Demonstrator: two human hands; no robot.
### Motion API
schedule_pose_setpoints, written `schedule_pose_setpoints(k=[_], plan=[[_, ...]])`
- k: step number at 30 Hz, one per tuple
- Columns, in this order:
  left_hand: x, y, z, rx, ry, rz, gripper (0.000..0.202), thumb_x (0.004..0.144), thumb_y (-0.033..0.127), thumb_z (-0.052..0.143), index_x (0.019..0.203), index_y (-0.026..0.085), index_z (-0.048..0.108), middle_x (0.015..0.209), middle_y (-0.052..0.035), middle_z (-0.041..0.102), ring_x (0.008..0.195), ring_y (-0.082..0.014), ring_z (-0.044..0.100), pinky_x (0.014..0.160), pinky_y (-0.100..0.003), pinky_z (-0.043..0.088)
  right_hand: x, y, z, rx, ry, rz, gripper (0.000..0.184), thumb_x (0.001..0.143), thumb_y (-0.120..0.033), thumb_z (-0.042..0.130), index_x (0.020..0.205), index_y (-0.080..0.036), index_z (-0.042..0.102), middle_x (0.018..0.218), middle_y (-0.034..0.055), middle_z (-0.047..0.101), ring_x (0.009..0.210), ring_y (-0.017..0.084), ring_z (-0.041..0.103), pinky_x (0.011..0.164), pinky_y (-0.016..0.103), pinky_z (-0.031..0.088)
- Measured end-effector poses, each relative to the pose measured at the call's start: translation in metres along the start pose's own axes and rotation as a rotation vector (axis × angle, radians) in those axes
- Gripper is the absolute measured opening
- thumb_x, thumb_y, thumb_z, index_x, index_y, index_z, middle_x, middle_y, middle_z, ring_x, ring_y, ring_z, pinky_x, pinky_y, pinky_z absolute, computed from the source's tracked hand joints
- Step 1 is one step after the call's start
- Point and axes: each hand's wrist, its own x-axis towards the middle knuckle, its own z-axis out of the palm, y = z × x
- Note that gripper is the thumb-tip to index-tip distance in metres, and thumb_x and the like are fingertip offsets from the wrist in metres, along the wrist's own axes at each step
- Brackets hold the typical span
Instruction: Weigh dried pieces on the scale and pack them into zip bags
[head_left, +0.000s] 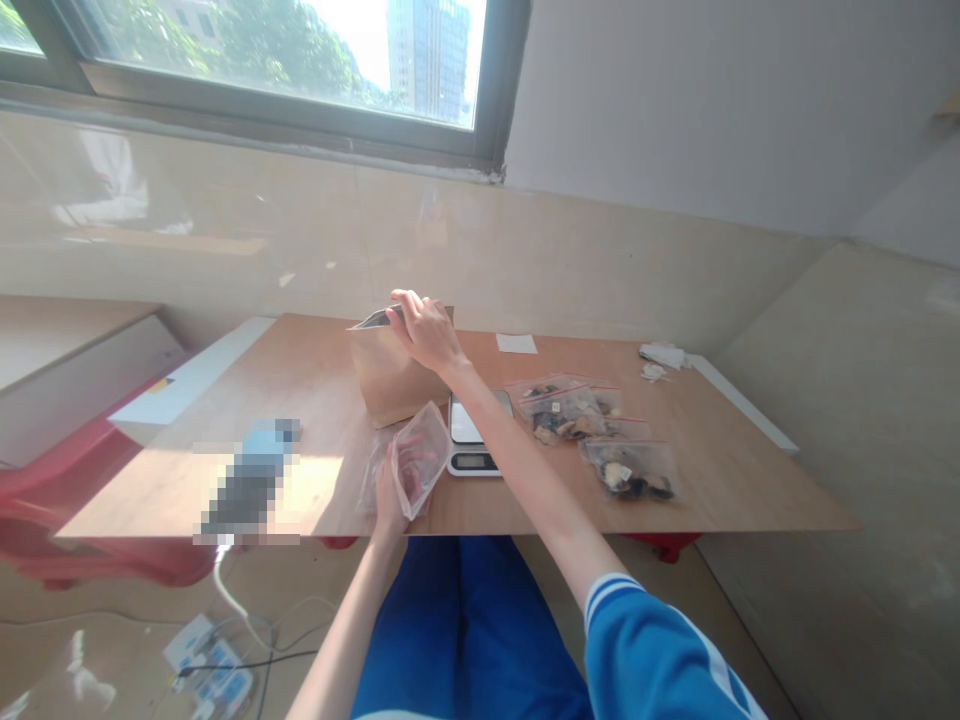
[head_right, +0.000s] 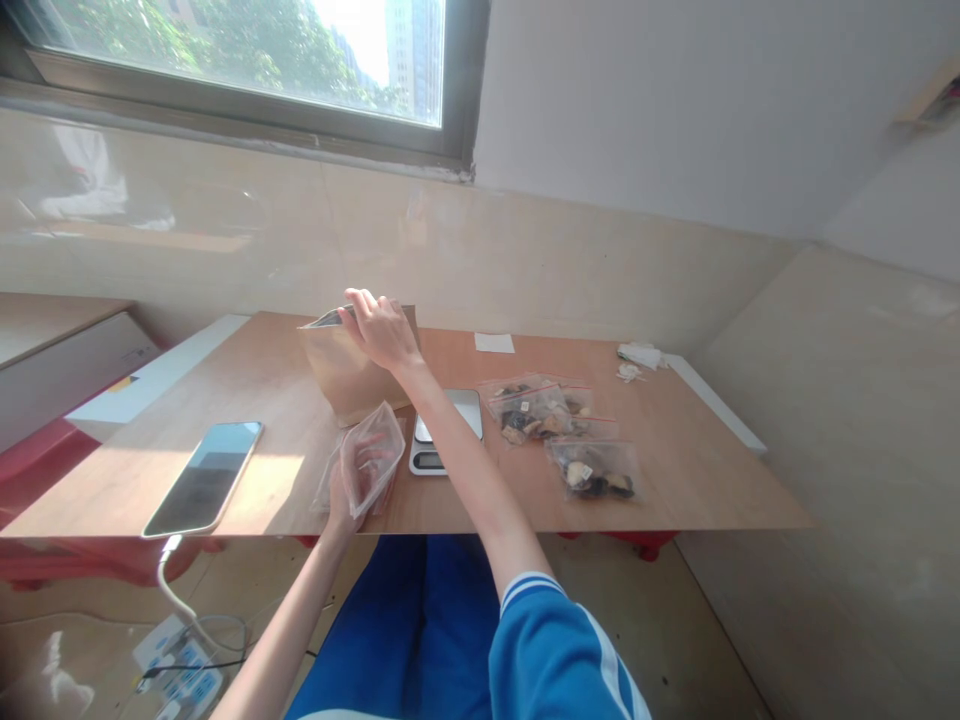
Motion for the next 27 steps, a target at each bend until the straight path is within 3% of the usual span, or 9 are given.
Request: schedule_pose_setpoints(k=[4, 7, 9, 13, 17, 23, 27], plan=[[-0.001, -0.005, 0.000, -0.049, -0.029, -0.038, 0.046, 0.086, 0.050, 0.036, 0.101, 0.014, 0.062, 0.069, -0.0066, 0.065, 0.035, -0.0082, 0.037, 0.031, -0.023, 0.027, -0.038, -0.010, -0.013, 0.136, 0.112, 0.051, 0.025, 0.093, -0.020, 0.029, 0.101, -0.020, 0.053, 0.104, 0.0086, 0.060, 0.101, 0.022, 0.051, 0.094, 0.037, 0.033], [-0.005, -0.007, 0.002, -0.025, 0.020, -0.019, 0.047, 0.087, 0.051, 0.034, 0.093, 0.015, 0.064, 0.046, 0.0010, 0.051, 0.034, -0.0100, 0.035, 0.034, -0.023, 0.028, -0.092, -0.026, -0.024, 0.325, 0.192, 0.310, 0.023, 0.093, -0.026, 0.030, 0.097, -0.020, 0.053, 0.095, 0.0066, 0.060, 0.088, 0.019, 0.054, 0.085, 0.033, 0.040], [-0.009, -0.008, 0.003, -0.003, 0.053, 0.008, 0.044, 0.087, 0.050, 0.037, 0.090, 0.017, 0.065, 0.039, 0.0042, 0.042, 0.035, -0.0111, 0.036, 0.037, -0.023, 0.030, -0.128, -0.038, -0.031, 0.432, 0.145, 0.486, 0.022, 0.091, -0.036, 0.039, 0.099, -0.021, 0.052, 0.093, 0.0057, 0.060, 0.081, 0.018, 0.056, 0.076, 0.031, 0.044], [-0.014, -0.011, 0.006, 0.277, 0.166, 0.217, 0.036, 0.089, 0.044, 0.038, 0.096, 0.020, 0.063, 0.055, 0.0016, 0.055, 0.048, -0.0128, 0.047, 0.050, -0.024, 0.039, -0.177, -0.050, -0.049, 0.567, 0.058, 0.735, 0.024, 0.083, -0.044, 0.053, 0.095, -0.023, 0.054, 0.093, 0.0042, 0.063, 0.076, 0.017, 0.059, 0.069, 0.028, 0.047], [-0.018, -0.017, 0.007, 0.425, 0.204, 0.326, 0.030, 0.088, 0.042, 0.040, 0.092, 0.021, 0.061, 0.069, -0.0015, 0.062, 0.057, -0.0138, 0.054, 0.057, -0.024, 0.041, -0.190, -0.040, -0.065, 0.687, 0.062, 0.811, 0.019, 0.077, -0.041, 0.060, 0.078, -0.022, 0.059, 0.077, 0.0023, 0.064, 0.070, 0.018, 0.061, 0.067, 0.030, 0.049], [-0.027, 0.002, 0.012, 0.488, 0.105, 0.385, 0.026, 0.085, 0.044, 0.046, 0.088, 0.021, 0.058, 0.068, -0.0008, 0.061, 0.057, -0.0141, 0.055, 0.057, -0.024, 0.041, -0.200, -0.031, -0.067, 0.810, 0.405, 0.978, 0.021, 0.075, -0.042, 0.062, 0.073, -0.021, 0.063, 0.068, 0.0027, 0.064, 0.066, 0.018, 0.061, 0.068, 0.032, 0.050], [-0.029, 0.022, 0.011, 0.625, 0.121, 0.401, 0.025, 0.085, 0.043, 0.047, 0.088, 0.022, 0.060, 0.058, 0.0021, 0.056, 0.049, -0.0131, 0.051, 0.051, -0.022, 0.035, -0.211, -0.044, -0.057, 0.833, 0.482, 1.024, 0.026, 0.075, -0.045, 0.060, 0.078, -0.019, 0.065, 0.068, 0.0045, 0.066, 0.063, 0.018, 0.060, 0.064, 0.033, 0.050]])
